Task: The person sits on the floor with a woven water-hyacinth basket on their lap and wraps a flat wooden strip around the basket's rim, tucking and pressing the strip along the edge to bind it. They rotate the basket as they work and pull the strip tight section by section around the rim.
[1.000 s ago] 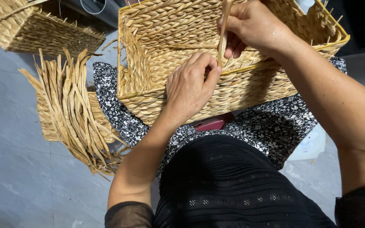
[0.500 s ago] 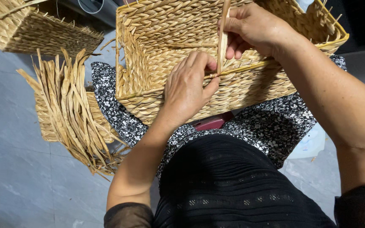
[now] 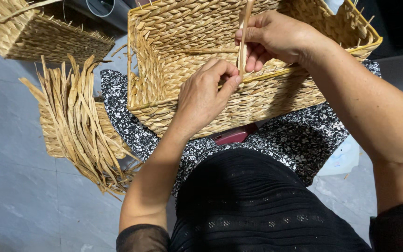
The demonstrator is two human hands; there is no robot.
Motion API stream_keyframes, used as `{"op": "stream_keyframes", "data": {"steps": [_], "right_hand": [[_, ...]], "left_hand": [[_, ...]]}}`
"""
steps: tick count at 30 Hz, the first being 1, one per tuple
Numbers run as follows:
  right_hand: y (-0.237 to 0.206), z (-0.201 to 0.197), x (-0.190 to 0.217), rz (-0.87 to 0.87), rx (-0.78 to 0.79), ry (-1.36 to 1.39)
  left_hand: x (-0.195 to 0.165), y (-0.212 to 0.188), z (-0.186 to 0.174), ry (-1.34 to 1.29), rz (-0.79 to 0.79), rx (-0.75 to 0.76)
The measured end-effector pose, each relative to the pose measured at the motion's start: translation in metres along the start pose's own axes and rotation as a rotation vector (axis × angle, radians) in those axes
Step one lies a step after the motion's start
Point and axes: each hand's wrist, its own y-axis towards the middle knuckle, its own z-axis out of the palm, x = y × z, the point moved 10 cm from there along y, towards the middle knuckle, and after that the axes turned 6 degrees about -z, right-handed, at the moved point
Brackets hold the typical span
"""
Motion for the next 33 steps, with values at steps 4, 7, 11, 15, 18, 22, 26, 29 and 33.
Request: {"op": "stream_keyframes", "data": {"steps": [4, 7, 11, 15, 18, 22, 26, 29, 33], "right_hand": [[-0.005, -0.006, 0.008, -0.076, -0.032, -0.317], [-0.037, -0.013, 0.055, -0.414, -0.248, -0.941], [-0.124, 0.015, 0.084, -0.895, -0.494, -1.195], [-0.137, 0.053, 0.047, -0.819, -0.444, -1.145], [-0.137, 0.066, 0.046, -0.854, -0.564, -1.099], [-0.152, 0.072, 0.059, -0.912, -0.402, -0.735], [-0.203, 0.073, 0.053, -0.675, 0.240, 0.088], [-0.246, 0.059, 0.077, -1.007, 0.296, 0.139], [-0.190, 0.050, 0.039, -0.814, -0.340, -0.684]], "left_hand": [[0.003, 0.002, 0.004, 0.052, -0.046, 0.013], [0.006, 0.001, 0.002, 0.033, -0.065, -0.005], [0.002, 0.003, -0.002, 0.013, -0.022, -0.037], [0.008, 0.008, 0.002, 0.049, -0.093, 0.011], [0.014, 0.007, 0.007, 0.065, -0.162, 0.047], [0.014, 0.004, 0.003, 0.046, -0.136, 0.015], [0.010, 0.004, 0.002, 0.043, -0.080, -0.016], [0.013, 0.004, 0.006, 0.064, -0.120, 0.012], [0.011, 0.004, 0.005, 0.066, -0.120, 0.005]]}}
